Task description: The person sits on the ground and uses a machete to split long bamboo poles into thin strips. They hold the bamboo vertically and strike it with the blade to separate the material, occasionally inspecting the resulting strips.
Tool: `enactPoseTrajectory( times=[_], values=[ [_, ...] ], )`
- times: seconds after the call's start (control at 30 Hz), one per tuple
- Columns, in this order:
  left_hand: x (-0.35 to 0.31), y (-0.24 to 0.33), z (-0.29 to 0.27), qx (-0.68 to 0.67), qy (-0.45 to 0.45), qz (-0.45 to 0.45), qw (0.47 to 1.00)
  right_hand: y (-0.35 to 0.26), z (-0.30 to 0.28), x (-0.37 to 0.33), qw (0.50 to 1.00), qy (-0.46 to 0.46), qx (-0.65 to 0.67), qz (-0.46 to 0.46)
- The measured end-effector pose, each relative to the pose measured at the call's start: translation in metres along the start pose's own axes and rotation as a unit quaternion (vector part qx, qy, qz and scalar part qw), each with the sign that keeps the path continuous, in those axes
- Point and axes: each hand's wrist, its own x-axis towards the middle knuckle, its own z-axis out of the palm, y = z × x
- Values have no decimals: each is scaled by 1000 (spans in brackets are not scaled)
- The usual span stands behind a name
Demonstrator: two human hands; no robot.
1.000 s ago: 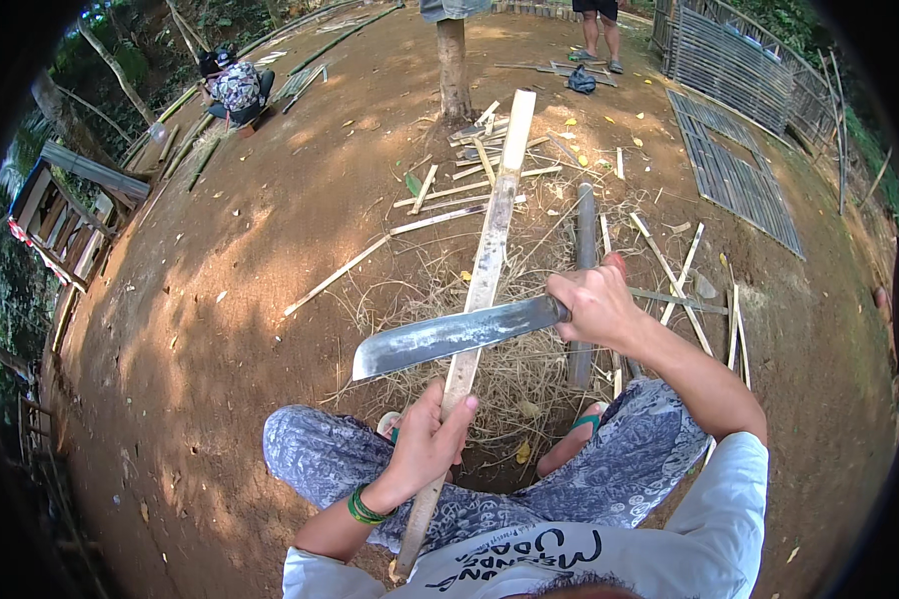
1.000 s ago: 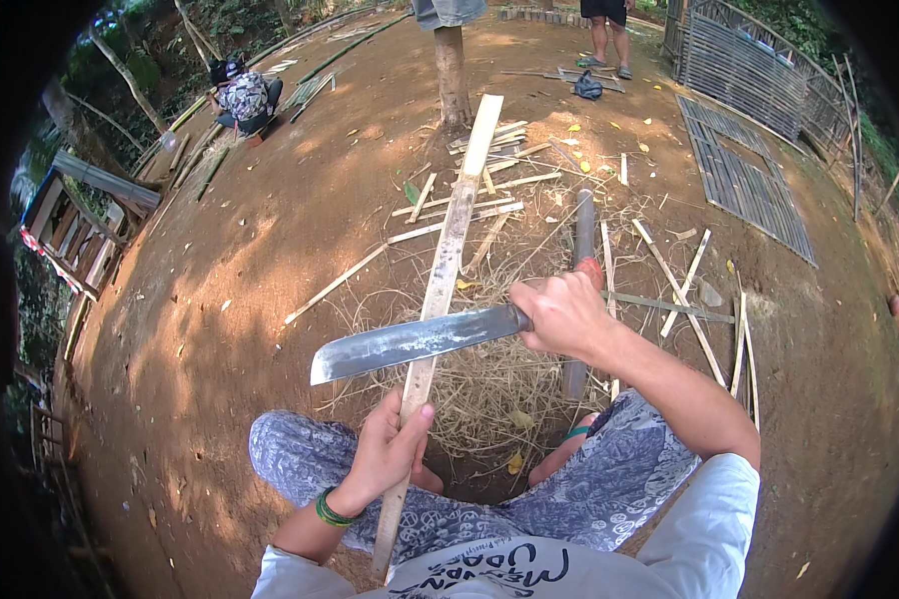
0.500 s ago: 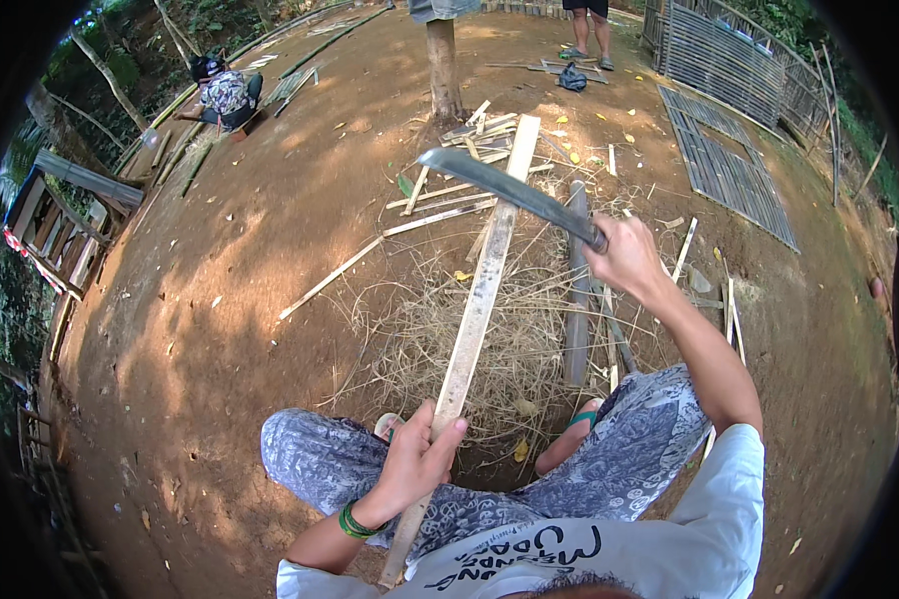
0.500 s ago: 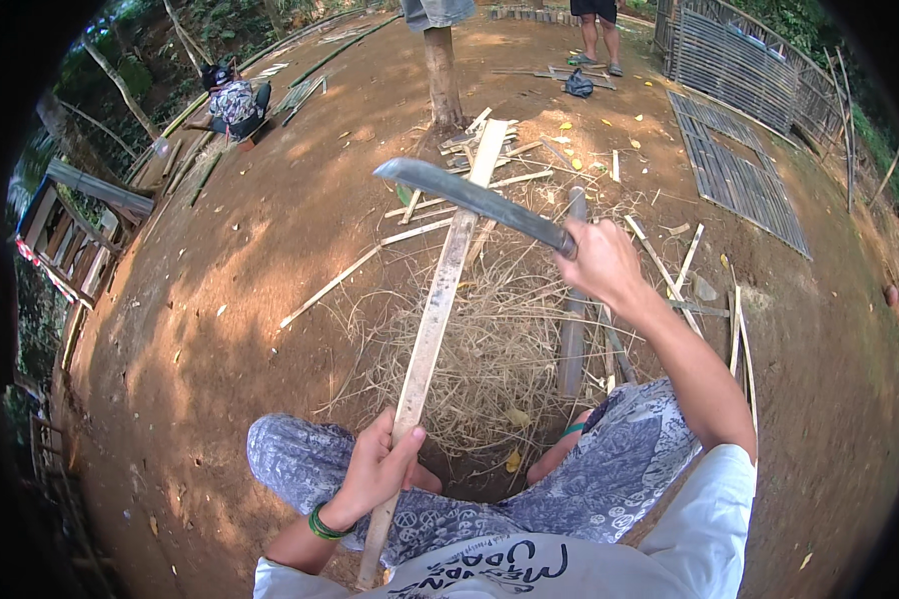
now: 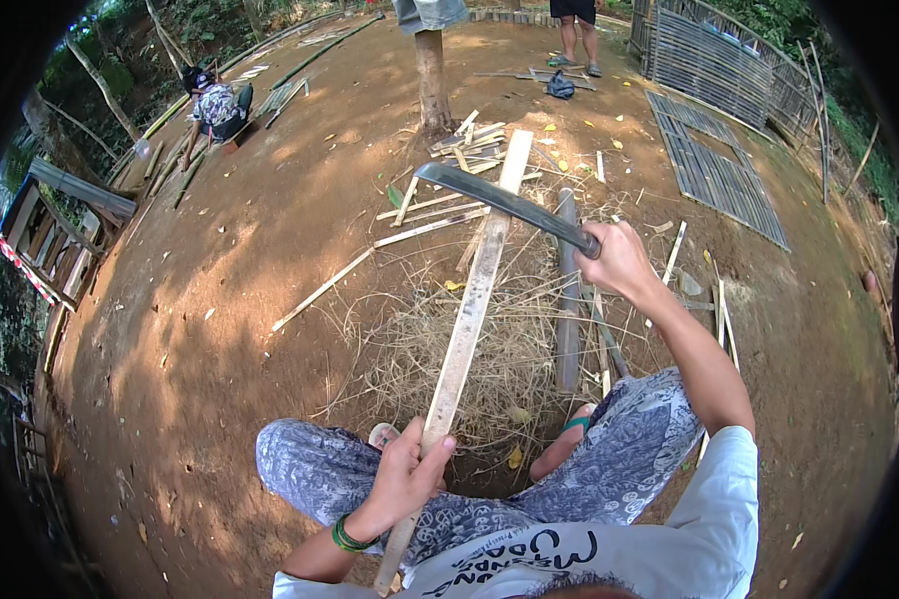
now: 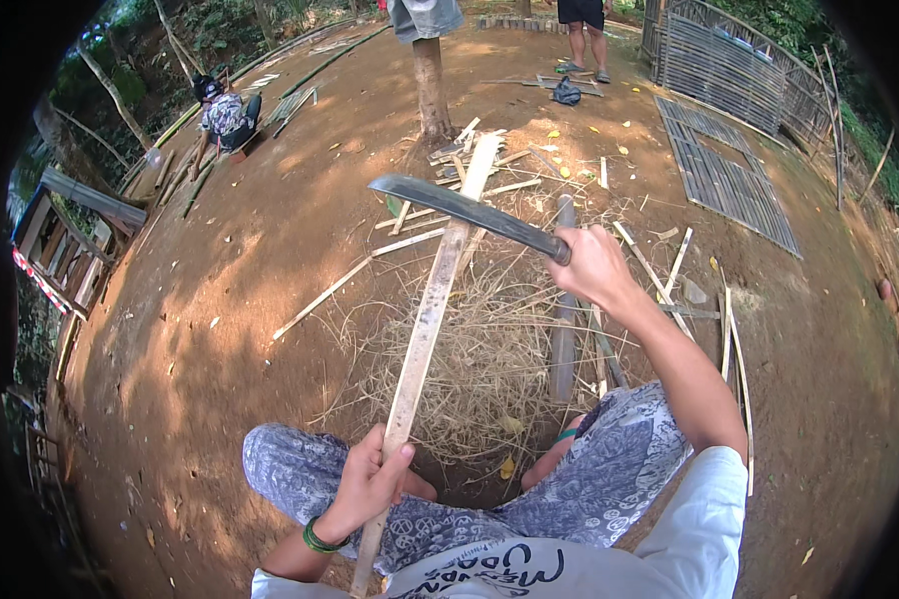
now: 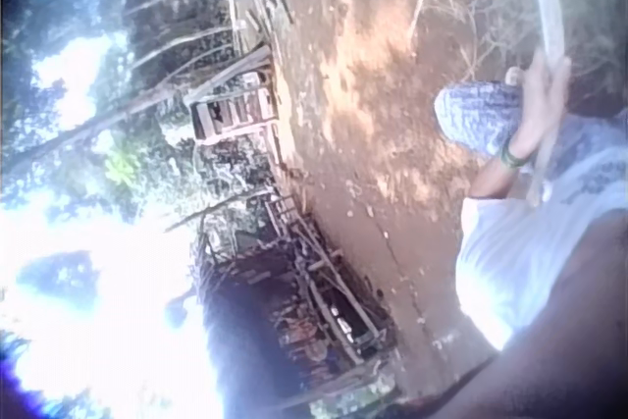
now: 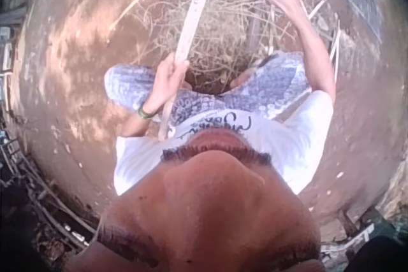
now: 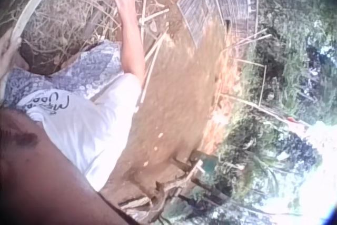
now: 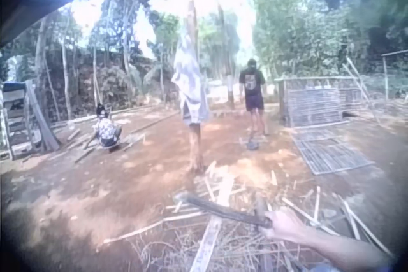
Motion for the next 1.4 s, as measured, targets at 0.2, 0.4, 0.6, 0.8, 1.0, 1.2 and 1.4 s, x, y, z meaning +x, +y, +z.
enactPoseTrajectory(
  times=[0.2, 0.4, 0.6, 0.8, 1.0, 1.2, 1.4],
  values=[
    [-4, -6, 2, 33, 5, 5, 999, -7, 11, -17, 995, 20, -25, -93],
    [-4, -16, -4, 59, 10, 12, 998, -9, 10, -17, 989, 38, -68, -129],
    [-15, -13, -4, 49, -3, -16, 999, 31, 9, 6, 997, 10, -72, -21],
    [-39, -33, -8, 98, -4, 7, 995, 102, -1, 32, 984, 52, -69, 158],
    [-40, -25, -16, -6, -20, -46, 999, 101, 6, 9, 988, 98, -1, 117],
    [-19, -31, -18, -80, -87, -44, 992, 0, 16, -16, 999, -14, 16, -47],
    [-23, -26, -13, -123, -108, -9, 986, -3, 13, -15, 997, 1, -19, -75]
  ],
)
